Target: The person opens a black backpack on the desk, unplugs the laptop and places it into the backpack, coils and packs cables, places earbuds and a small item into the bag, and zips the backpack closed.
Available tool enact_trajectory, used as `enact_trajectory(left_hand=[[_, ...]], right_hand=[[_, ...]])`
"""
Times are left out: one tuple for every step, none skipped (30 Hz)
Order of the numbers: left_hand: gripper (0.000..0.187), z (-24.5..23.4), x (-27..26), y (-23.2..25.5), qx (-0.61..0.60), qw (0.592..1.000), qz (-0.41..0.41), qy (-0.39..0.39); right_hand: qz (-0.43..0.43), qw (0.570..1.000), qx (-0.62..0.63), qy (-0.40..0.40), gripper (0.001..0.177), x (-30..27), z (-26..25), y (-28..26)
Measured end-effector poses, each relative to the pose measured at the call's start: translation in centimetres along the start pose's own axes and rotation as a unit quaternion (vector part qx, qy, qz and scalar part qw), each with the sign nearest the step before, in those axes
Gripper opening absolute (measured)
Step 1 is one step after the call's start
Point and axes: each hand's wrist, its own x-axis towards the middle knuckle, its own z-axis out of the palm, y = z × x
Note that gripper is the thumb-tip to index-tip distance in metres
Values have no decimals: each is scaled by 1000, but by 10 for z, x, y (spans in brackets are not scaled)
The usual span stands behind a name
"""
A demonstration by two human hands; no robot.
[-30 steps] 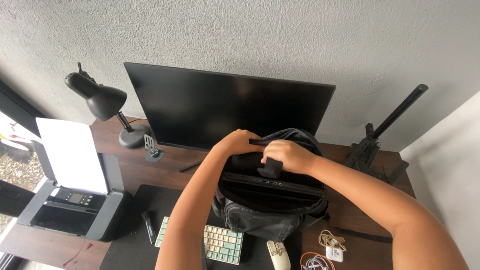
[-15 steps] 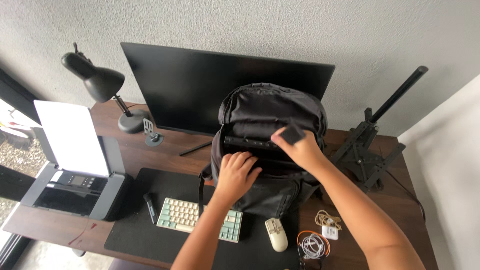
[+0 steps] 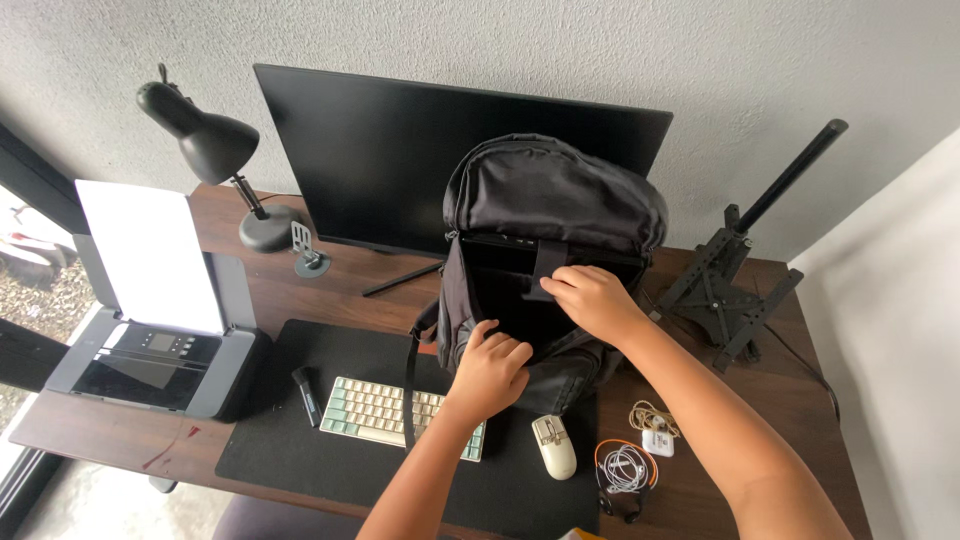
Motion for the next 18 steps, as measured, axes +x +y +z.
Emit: enact_trajectory(left_hand=[[18, -2, -1, 1, -6, 1000, 1, 17], [17, -4, -1, 1, -5, 1000, -2, 11], [16, -6, 0, 2, -3, 1000, -5, 6], [15, -6, -1, 3, -4, 1000, -9, -2], [15, -6, -2, 3, -6, 1000, -7, 5], [15, -7, -2, 3, -8, 1000, -4, 11], [16, -7, -2, 4, -11, 1000, -1, 17], [15, -7, -2, 4, -12, 1000, -5, 12], [15, -7, -1, 4, -12, 1000, -9, 7], [15, -6, 0, 3, -13, 1000, -12, 3], [14, -6, 0, 4, -12, 1000, -14, -5], [13, -7, 1, 4, -12, 1000, -16, -11], [11, -7, 3, 4, -11, 1000, -18, -18], [12, -7, 4, 4, -16, 999, -19, -19], [12, -7, 5, 3, -21, 999, -20, -21], [12, -8, 6, 3, -26, 999, -22, -23], [13, -9, 7, 3, -24, 999, -19, -16], [14, -10, 8, 2, -21, 1000, -16, -9]], right_hand=[[-7, 1000, -1, 7, 27, -2, 1, 3], [-16, 1000, -2, 13, 27, -2, 1, 5], [-17, 1000, -7, 11, 24, -3, 3, 6], [-17, 1000, -12, 8, 22, -5, 4, 5], [-17, 1000, -17, 5, 20, -7, 6, 6], [-18, 999, -33, -4, 20, -8, 7, 5], [-18, 999, -48, -14, 20, -8, 9, 4], [-16, 998, -64, -24, 20, -10, 11, 3], [135, 988, 58, -43, 20, -11, 13, 1], [280, 941, 178, -61, 23, -10, 15, 0], [414, 859, 291, -77, 28, -10, 17, 0], [346, 911, 221, -45, 34, -9, 17, 0], [289, 945, 155, -12, 35, -7, 18, 0], [248, 963, 105, 16, 35, -5, 18, 1], [261, 960, 99, 4, 36, -3, 18, 1], [270, 958, 91, -6, 37, -2, 17, 1], [277, 957, 85, -17, 37, -1, 15, 0], [290, 953, 83, -43, 38, -1, 12, -2]])
